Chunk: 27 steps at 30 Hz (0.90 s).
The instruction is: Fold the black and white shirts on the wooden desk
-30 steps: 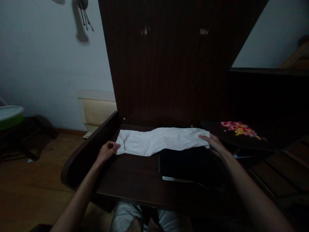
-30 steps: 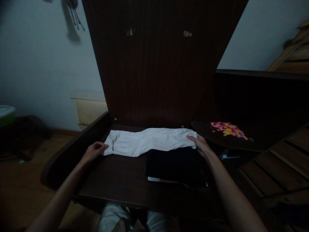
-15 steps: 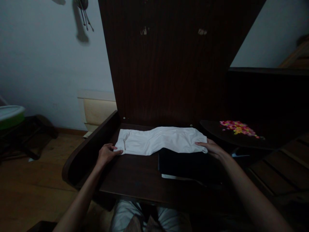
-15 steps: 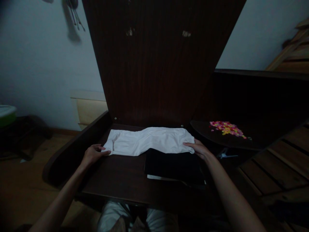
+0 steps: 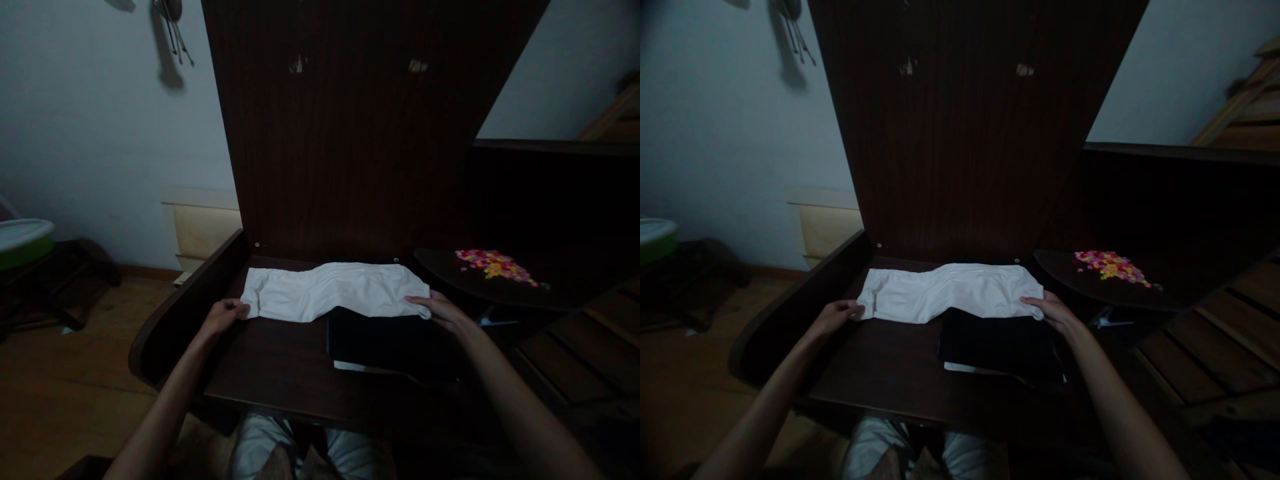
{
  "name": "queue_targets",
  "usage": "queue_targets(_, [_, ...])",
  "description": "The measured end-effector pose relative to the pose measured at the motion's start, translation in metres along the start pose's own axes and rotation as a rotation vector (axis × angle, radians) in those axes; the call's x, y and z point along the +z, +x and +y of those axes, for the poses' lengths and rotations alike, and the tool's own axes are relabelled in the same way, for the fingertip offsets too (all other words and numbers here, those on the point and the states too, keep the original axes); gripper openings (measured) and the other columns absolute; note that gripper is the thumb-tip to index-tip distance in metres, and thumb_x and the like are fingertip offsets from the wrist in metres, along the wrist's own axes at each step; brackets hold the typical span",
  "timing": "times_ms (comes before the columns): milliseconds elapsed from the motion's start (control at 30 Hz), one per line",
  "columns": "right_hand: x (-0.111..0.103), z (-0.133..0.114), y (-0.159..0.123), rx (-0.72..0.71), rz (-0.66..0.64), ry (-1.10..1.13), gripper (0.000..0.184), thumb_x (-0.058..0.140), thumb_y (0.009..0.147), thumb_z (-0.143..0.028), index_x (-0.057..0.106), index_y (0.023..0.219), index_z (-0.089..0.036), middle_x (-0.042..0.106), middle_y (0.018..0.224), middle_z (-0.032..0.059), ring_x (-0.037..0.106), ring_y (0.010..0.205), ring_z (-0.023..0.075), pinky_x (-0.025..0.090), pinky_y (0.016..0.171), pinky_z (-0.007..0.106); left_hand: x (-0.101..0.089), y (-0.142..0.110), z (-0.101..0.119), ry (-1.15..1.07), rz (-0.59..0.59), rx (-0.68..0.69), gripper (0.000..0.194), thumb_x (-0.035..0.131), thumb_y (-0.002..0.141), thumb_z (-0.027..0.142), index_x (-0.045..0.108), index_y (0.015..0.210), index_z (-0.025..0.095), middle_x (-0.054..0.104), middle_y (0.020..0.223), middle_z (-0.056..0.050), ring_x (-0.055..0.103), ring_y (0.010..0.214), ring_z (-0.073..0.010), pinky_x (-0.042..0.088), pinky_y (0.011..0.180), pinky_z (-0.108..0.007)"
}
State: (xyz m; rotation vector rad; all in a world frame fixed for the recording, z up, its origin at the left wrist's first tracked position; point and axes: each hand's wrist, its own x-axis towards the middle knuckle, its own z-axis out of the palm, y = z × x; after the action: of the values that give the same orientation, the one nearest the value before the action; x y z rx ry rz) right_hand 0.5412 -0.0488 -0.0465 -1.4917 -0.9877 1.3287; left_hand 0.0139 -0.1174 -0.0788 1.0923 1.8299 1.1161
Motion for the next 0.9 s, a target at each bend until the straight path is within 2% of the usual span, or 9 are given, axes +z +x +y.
queue_targets(133, [-0.004,0.001,0.002,-0.012,0.001,0.0,0.032,0.08,0.06,-0.006,0.071,0.089,-0.016,0.077,0.09,0.0079,0.073,0.079,0.0214,0.061,0.066,0.025,-0.01,-0.004,0.001,-0.051,-0.001,-0.005,0.045,0.079,0.045,0.053,0.067,0.067,0.015,0.067,0.066,-0.004,0.06,0.064,-0.0185,0.045,0.061,-0.028])
queue_targets(333, [-0.007,0.004,0.005,0.012,-0.028,-0.014,0.03,0.08,0.06,-0.006,0.071,0.087,-0.017,0.077,0.088,0.0083,0.073,0.082,0.023,0.061,0.067,0.027,-0.021,-0.007,-0.008,0.051,0.184,0.086,0.051,0.069,0.055,0.063,0.066,0.074,0.016,0.066,0.066,-0.003,0.06,0.066,-0.0196,0.044,0.061,-0.028])
queue_targets(400, [-0.007,0.004,0.006,0.014,-0.02,-0.014,0.031,0.08,0.06,-0.006,0.071,0.087,-0.016,0.077,0.089,0.0083,0.073,0.082,0.0228,0.061,0.066,0.026,-0.022,-0.01,-0.008,0.125,0.173,0.105,0.051,0.066,0.059,0.064,0.067,0.077,0.016,0.069,0.072,-0.006,0.063,0.072,-0.0215,0.045,0.065,-0.028])
queue_targets(500, [-0.006,0.004,0.007,0.026,0.004,-0.014,0.031,0.08,0.06,-0.005,0.071,0.087,-0.017,0.077,0.087,0.0078,0.073,0.079,0.0218,0.061,0.065,0.025,-0.02,-0.018,-0.004,0.28,0.124,0.087,0.049,0.07,0.057,0.063,0.068,0.076,0.018,0.071,0.08,-0.008,0.066,0.08,-0.0246,0.045,0.069,-0.029])
queue_targets(667, [-0.003,0.004,0.004,0.032,0.017,0.001,0.027,0.077,0.063,-0.004,0.071,0.086,-0.017,0.077,0.086,0.007,0.073,0.076,0.0199,0.06,0.063,0.023,-0.014,-0.027,-0.001,0.421,0.129,0.122,0.036,0.073,0.058,0.053,0.067,0.068,0.02,0.071,0.076,-0.008,0.066,0.078,-0.0264,0.045,0.066,-0.03])
queue_targets(767, [-0.002,0.004,0.003,0.026,0.009,-0.002,0.026,0.077,0.064,-0.004,0.071,0.085,-0.017,0.077,0.087,0.0073,0.073,0.079,0.0204,0.06,0.064,0.023,-0.011,-0.026,-0.003,0.41,0.169,0.187,0.031,0.071,0.059,0.05,0.067,0.068,0.02,0.07,0.079,-0.007,0.064,0.077,-0.0249,0.045,0.067,-0.03])
queue_targets(900, [-0.004,0.004,0.005,0.002,0.024,0.013,0.026,0.077,0.063,-0.003,0.071,0.083,-0.018,0.077,0.086,0.0066,0.073,0.075,0.0191,0.06,0.063,0.023,-0.013,-0.023,-0.007,0.274,0.235,0.289,0.037,0.067,0.06,0.055,0.068,0.071,0.019,0.067,0.082,-0.006,0.06,0.073,-0.021,0.045,0.065,-0.029])
